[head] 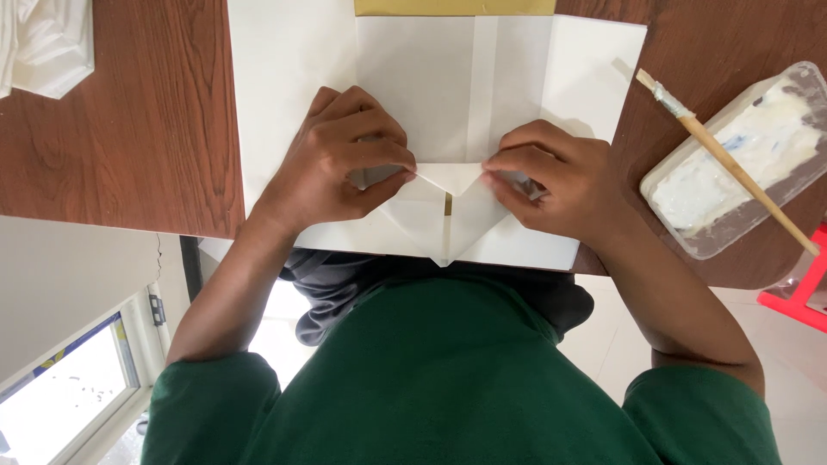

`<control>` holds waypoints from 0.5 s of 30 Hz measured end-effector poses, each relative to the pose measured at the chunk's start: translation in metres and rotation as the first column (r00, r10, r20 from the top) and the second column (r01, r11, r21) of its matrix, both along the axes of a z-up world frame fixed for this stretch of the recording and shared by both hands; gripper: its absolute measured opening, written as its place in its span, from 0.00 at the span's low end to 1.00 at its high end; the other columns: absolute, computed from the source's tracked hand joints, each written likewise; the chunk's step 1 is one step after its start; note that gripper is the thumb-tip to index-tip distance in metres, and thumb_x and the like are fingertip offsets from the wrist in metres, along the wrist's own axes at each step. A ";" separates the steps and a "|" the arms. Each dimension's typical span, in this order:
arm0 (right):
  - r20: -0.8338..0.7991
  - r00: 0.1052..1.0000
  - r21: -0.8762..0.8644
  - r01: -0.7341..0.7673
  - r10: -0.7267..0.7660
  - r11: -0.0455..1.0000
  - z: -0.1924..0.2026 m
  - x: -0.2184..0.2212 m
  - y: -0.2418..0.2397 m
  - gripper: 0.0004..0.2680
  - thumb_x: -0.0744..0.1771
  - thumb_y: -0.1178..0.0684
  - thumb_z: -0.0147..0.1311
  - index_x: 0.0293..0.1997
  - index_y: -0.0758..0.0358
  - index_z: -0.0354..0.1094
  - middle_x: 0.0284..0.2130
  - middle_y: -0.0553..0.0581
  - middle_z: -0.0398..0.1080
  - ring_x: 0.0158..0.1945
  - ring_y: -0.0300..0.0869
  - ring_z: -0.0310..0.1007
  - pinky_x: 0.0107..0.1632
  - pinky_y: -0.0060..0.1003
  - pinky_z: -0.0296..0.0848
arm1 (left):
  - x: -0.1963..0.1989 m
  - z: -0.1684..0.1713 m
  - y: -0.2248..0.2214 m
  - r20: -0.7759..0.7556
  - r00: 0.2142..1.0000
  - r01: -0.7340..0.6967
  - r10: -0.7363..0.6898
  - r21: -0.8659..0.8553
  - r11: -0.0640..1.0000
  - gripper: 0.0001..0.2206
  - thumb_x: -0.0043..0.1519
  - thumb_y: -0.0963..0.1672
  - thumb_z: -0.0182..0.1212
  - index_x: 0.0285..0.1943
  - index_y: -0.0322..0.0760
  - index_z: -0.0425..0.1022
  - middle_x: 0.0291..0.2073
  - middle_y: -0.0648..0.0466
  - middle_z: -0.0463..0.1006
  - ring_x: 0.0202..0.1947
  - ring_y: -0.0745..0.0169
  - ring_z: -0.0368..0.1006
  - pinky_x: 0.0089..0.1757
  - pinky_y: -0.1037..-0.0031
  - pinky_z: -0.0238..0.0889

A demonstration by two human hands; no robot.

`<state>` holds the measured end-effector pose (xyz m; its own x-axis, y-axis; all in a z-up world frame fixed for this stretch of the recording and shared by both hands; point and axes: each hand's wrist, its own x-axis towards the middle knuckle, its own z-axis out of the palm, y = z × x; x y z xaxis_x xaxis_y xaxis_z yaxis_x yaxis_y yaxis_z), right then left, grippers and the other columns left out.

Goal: Folding and gluing white sheets to assemble a bag

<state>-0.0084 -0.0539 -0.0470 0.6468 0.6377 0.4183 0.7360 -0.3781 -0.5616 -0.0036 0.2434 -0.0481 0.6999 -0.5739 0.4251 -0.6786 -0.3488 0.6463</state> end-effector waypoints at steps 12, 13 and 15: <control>0.203 0.978 -0.058 -0.043 0.054 0.997 -0.008 -0.008 0.003 0.06 0.67 0.62 0.70 0.40 0.54 0.77 0.36 0.50 0.72 0.23 0.38 0.60 0.27 0.32 0.64 | -0.001 -0.003 0.004 -0.055 0.998 0.016 -0.016 0.007 1.000 0.10 0.55 0.35 0.71 0.39 0.40 0.81 0.38 0.57 0.80 0.43 0.53 0.69 0.44 0.64 0.54; 0.202 0.978 -0.059 -0.044 0.055 0.997 -0.009 -0.006 0.002 0.06 0.67 0.62 0.70 0.40 0.54 0.77 0.36 0.50 0.72 0.23 0.38 0.60 0.27 0.32 0.64 | -0.001 -0.003 0.005 -0.055 0.998 0.016 -0.015 0.006 1.000 0.10 0.55 0.35 0.71 0.39 0.40 0.81 0.38 0.57 0.80 0.43 0.53 0.69 0.44 0.64 0.54; 0.116 0.988 -0.019 -0.097 0.098 0.995 -0.010 -0.003 0.000 0.08 0.67 0.64 0.68 0.44 0.53 0.80 0.38 0.50 0.69 0.24 0.36 0.57 0.28 0.30 0.63 | 0.000 -0.003 0.004 -0.072 0.997 0.017 -0.017 0.006 1.000 0.11 0.55 0.35 0.71 0.42 0.39 0.80 0.39 0.54 0.79 0.43 0.53 0.70 0.43 0.64 0.53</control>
<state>-0.0118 -0.0537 -0.0572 0.5282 0.7016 0.4783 0.8301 -0.3081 -0.4647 -0.0033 0.2473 -0.0506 0.7187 -0.5887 0.3700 -0.6362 -0.3422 0.6915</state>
